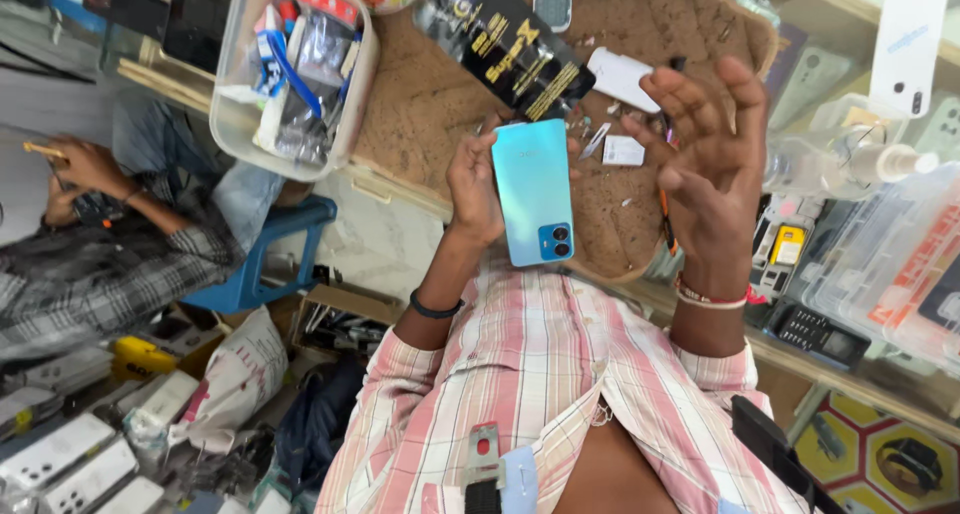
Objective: The person holds a light blue smartphone and removes a protective film from its back surface. They then use a black packet labeled 'Super X' to wipe the phone's back repeatedly, smoothing the surface.
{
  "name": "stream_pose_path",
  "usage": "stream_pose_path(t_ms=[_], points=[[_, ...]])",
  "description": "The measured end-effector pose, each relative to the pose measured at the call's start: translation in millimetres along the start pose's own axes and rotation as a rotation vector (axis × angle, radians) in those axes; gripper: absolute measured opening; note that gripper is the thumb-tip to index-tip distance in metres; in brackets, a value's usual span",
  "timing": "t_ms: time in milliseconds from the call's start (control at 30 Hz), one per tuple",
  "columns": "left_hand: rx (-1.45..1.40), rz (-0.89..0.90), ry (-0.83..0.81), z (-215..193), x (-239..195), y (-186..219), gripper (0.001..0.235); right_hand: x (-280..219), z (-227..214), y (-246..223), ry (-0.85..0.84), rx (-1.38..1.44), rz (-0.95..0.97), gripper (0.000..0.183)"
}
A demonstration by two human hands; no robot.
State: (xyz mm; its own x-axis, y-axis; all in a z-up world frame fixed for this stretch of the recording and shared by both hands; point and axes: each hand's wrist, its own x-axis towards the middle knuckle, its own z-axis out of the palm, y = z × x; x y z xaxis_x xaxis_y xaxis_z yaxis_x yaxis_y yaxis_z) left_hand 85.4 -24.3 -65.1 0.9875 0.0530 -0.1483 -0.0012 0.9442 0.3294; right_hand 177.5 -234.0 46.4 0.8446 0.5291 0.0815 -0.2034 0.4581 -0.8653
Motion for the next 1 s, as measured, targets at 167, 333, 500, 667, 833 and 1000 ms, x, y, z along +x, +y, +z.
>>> stream_pose_path(t_ms=[167, 333, 500, 667, 833, 1000], points=[[0.020, -0.037, 0.039, 7, 22, 4, 0.063, 11, -1, -11, -0.041, -0.064, -0.046, 0.071], [-0.010, -0.017, 0.049, 8, 27, -4, 0.066, 13, -13, 10, 0.191, -0.224, 0.257, 0.057], [0.001, 0.067, 0.100, 17, 33, -8, 0.062, 4, -16, 15, 0.193, -0.232, 0.184, 0.052], [0.019, 0.024, 0.056, 22, 35, -6, 0.067, 8, -17, 15, 0.244, -0.282, 0.228, 0.050], [0.041, 0.002, 0.064, 21, 37, -3, 0.069, 3, -15, 16, 0.158, -0.292, 0.115, 0.056], [-0.056, -0.040, 0.082, 15, 39, -3, 0.068, -1, -22, 41, 0.176, -0.297, 0.288, 0.062]])
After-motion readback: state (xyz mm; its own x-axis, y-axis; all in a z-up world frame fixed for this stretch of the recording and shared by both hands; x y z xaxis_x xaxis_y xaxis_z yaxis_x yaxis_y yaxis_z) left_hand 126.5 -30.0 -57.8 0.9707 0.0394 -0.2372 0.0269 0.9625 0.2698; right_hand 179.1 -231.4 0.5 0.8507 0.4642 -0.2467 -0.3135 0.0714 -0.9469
